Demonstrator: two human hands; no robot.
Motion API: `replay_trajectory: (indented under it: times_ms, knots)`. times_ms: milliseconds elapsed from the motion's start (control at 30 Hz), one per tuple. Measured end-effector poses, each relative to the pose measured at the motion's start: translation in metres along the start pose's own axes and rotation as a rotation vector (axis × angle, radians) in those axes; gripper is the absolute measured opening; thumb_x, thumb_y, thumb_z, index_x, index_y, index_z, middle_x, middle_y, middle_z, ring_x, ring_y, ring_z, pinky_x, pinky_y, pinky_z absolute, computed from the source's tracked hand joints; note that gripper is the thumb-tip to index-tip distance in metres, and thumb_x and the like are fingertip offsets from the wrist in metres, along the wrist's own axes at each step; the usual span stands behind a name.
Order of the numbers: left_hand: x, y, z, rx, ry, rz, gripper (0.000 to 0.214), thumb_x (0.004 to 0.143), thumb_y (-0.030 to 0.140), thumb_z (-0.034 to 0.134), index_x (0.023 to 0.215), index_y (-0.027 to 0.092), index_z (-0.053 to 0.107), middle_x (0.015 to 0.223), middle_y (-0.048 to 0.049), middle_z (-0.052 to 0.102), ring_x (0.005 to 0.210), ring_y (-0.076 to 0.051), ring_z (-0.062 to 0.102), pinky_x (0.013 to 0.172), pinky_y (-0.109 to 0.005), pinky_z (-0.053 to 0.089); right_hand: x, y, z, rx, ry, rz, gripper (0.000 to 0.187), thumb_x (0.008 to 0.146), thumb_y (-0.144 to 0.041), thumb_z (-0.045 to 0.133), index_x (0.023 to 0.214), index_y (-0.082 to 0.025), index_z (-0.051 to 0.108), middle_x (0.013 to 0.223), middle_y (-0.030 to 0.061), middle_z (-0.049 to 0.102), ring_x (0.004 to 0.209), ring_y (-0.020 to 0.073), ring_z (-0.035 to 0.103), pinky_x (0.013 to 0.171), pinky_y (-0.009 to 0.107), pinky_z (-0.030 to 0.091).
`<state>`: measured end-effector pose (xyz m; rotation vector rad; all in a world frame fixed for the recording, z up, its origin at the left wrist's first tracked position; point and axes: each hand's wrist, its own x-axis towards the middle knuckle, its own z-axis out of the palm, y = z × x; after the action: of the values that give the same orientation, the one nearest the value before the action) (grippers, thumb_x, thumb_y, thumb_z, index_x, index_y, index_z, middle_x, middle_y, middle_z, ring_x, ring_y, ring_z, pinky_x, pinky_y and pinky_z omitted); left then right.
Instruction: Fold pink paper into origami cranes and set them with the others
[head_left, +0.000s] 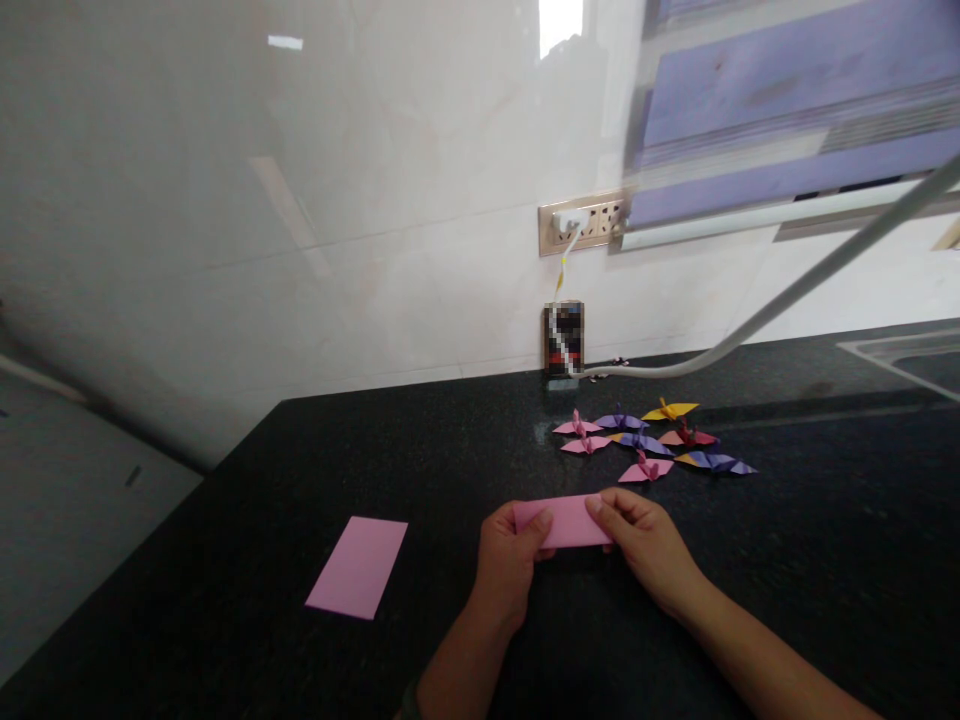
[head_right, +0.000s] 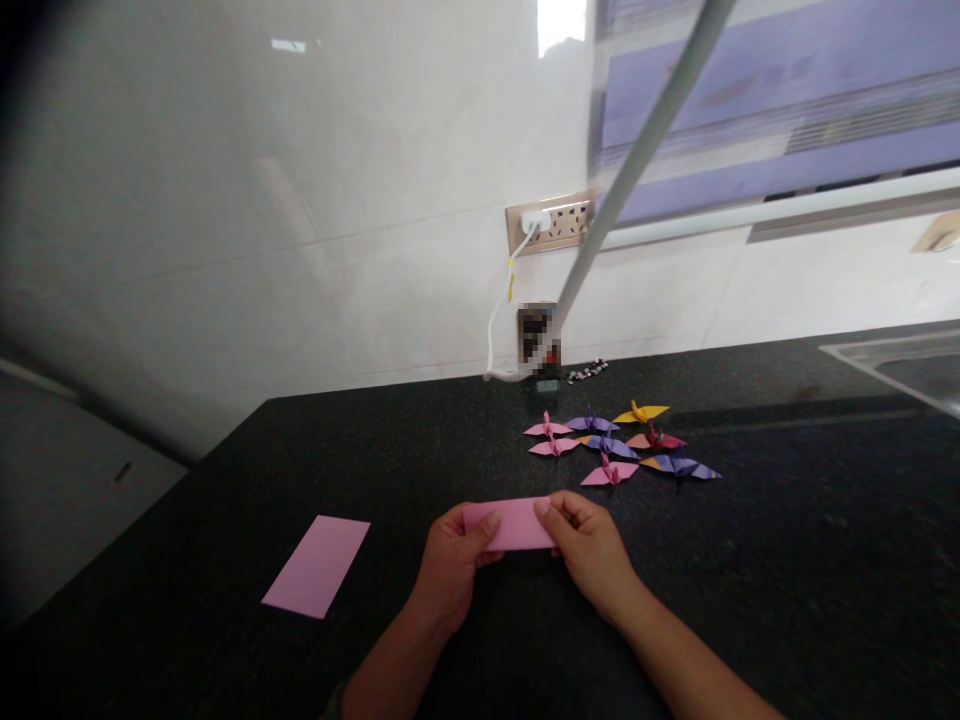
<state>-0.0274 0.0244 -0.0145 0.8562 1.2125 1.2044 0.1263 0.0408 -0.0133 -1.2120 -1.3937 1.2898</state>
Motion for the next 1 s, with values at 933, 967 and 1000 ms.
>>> replay_trajectory:
  times_ms: [933, 967, 1000]
  knots:
    - [-0.007, 0.011, 0.001, 0.245, -0.040, 0.131, 0.020, 0.066, 0.031, 0.057, 0.062, 0.012, 0.062, 0.054, -0.0008, 0.055, 0.049, -0.010, 0.044, 0.047, -0.020, 0.033, -0.006, -0.010, 0.012, 0.143, -0.154, 0.099, 0.030, 0.065, -0.034, 0.060, 0.086, -0.015, 0.054, 0.071, 0.0016, 0.058, 0.059, 0.0122, 0.051, 0.047, 0.020, 0.038]
    - [-0.008, 0.011, 0.003, 0.230, -0.036, 0.126, 0.020, 0.066, 0.031, 0.057, 0.063, 0.012, 0.062, 0.054, -0.0008, 0.055, 0.049, -0.009, 0.043, 0.047, -0.020, 0.033, -0.006, -0.009, 0.014, 0.154, -0.158, 0.114, 0.027, 0.066, -0.034, 0.059, 0.084, -0.014, 0.055, 0.069, 0.0016, 0.058, 0.056, 0.0112, 0.050, 0.046, 0.020, 0.037]
    - [-0.008, 0.011, 0.004, 0.224, -0.032, 0.125, 0.020, 0.067, 0.031, 0.057, 0.063, 0.012, 0.062, 0.054, -0.0009, 0.055, 0.049, -0.009, 0.043, 0.047, -0.020, 0.033, -0.007, -0.007, 0.016, 0.163, -0.148, 0.119, 0.025, 0.067, -0.033, 0.058, 0.082, -0.013, 0.055, 0.067, 0.0012, 0.058, 0.054, 0.0103, 0.049, 0.045, 0.020, 0.036]
